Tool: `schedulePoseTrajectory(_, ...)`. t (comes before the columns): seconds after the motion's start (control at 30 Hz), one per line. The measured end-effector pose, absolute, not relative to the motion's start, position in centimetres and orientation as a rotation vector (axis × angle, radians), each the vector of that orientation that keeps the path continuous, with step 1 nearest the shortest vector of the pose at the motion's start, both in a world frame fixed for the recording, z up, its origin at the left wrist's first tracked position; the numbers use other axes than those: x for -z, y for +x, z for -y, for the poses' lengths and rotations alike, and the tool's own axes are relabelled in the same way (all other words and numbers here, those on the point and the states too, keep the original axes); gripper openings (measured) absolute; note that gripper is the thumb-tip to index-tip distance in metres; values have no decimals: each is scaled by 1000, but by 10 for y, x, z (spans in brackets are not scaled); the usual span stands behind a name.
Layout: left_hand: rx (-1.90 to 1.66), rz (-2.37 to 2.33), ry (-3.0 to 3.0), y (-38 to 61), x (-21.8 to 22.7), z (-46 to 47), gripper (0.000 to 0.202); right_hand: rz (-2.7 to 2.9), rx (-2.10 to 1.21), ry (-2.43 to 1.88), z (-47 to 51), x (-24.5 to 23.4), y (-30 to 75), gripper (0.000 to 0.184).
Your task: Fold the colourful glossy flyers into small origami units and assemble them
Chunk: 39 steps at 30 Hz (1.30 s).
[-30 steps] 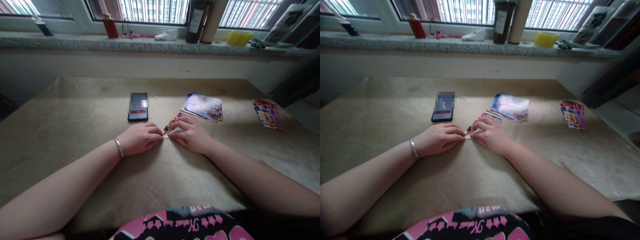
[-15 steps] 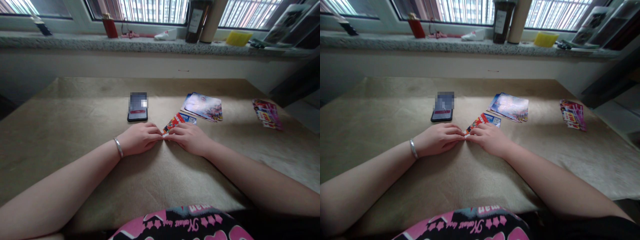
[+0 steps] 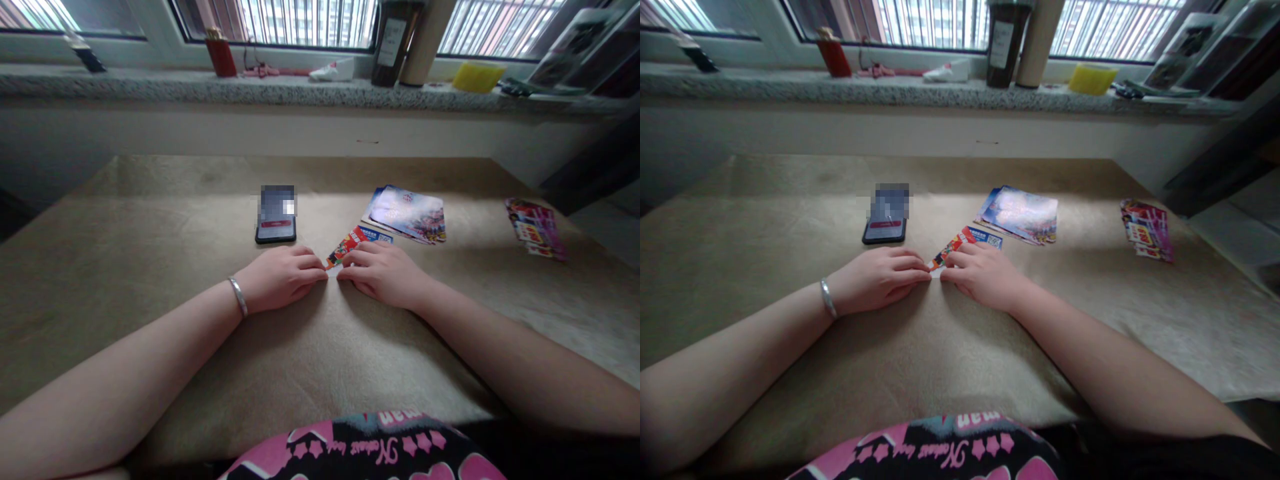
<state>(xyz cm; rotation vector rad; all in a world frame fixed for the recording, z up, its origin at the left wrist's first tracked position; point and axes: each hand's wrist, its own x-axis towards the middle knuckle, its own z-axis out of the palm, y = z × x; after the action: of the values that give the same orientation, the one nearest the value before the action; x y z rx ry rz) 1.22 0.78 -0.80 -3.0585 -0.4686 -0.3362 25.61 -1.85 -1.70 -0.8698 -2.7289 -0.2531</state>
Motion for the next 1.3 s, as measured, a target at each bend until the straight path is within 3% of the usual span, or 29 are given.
schedulePoseTrajectory(1.3, 343, 458, -3045, 12, 9, -9, 24, 2692, -5, -953, 12, 6, 298, 20)
